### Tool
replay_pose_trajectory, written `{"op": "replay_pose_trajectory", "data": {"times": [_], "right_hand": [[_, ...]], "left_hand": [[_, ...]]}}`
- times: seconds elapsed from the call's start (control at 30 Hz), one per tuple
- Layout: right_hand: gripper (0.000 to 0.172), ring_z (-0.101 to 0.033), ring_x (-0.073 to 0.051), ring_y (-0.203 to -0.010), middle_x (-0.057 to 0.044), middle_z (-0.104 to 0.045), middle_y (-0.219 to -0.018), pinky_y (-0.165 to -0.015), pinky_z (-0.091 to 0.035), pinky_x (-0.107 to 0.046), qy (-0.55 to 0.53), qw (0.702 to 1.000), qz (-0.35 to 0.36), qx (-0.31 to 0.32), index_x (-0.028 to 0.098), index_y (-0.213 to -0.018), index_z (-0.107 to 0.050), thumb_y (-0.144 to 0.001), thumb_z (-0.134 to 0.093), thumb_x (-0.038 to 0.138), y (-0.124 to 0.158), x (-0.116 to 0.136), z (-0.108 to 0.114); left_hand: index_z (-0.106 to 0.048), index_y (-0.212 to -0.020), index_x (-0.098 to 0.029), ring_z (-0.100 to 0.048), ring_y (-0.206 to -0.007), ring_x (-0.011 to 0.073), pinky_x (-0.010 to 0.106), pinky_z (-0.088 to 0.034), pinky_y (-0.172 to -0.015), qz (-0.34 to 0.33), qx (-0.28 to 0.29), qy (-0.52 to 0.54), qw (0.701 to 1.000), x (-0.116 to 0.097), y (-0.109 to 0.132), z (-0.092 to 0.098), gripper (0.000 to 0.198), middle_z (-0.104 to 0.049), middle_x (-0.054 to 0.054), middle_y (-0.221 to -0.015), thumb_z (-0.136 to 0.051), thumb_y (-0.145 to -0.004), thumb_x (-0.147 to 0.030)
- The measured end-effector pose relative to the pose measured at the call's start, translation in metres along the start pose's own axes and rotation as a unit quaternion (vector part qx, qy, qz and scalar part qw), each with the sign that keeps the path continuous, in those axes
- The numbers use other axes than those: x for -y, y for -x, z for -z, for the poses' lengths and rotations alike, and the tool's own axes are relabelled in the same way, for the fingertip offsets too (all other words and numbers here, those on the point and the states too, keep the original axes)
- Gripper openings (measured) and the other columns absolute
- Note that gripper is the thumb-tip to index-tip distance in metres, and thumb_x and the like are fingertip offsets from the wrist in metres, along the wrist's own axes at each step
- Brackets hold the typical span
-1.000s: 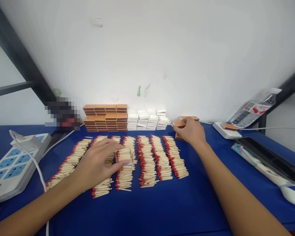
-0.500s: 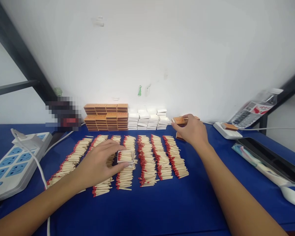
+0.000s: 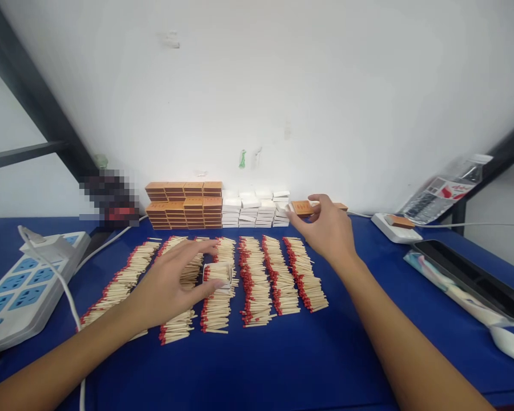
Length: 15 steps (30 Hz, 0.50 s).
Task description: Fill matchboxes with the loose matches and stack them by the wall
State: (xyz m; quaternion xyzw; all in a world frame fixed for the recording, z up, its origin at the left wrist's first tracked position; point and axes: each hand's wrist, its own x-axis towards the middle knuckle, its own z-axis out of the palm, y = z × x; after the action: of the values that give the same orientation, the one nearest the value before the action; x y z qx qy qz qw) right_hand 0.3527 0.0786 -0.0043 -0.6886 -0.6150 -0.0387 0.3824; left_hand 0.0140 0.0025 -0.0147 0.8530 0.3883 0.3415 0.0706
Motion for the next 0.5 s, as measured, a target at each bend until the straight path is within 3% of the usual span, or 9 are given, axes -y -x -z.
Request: {"op": "replay_pose_trajectory", "data": {"times": [0.1,0.27,0.5], "right_hand": [[0.067,-0.073,-0.031,-0.084,-0.011,-0.078,-0.094,-0.077,-0.054,-0.043,-0.06,0.997,0.048,0.01,0.02,-0.129,-0.066,-0.083,-0.075,0.067,0.025,0.037,0.003],[0.06,-0.071,-0.025,-0.078,-0.008,-0.077,-0.096,-0.071,-0.056,-0.039,-0.152,0.976,0.135,0.077,0.022,-0.131,-0.066,-0.086,-0.075,0.061,0.076,0.092,0.002],[0.06,-0.07,-0.027,-0.083,-0.01,-0.076,-0.102,-0.07,-0.056,-0.041,-0.176,0.964,0.153,0.126,0.024,-0.132,-0.065,-0.086,-0.077,0.061,0.096,0.108,0.003]], "left_hand": [[-0.059,-0.14,-0.025,-0.07,-0.118,0.0262,0.045,-0.057,-0.102,-0.02,-0.06,-0.004,0.998,-0.002,-0.002,0.003,0.049,-0.075,0.008,-0.127,-0.072,-0.098,-0.047],[-0.062,-0.136,-0.025,-0.071,-0.112,0.0257,0.044,-0.058,-0.098,-0.077,-0.121,-0.034,0.989,-0.006,-0.005,0.003,0.042,-0.076,0.009,-0.121,-0.075,-0.097,-0.034],[-0.068,-0.127,-0.025,-0.074,-0.102,0.0258,0.045,-0.06,-0.092,-0.112,-0.15,-0.06,0.98,-0.009,-0.004,0.0,0.032,-0.08,0.008,-0.116,-0.075,-0.096,-0.027]]}}
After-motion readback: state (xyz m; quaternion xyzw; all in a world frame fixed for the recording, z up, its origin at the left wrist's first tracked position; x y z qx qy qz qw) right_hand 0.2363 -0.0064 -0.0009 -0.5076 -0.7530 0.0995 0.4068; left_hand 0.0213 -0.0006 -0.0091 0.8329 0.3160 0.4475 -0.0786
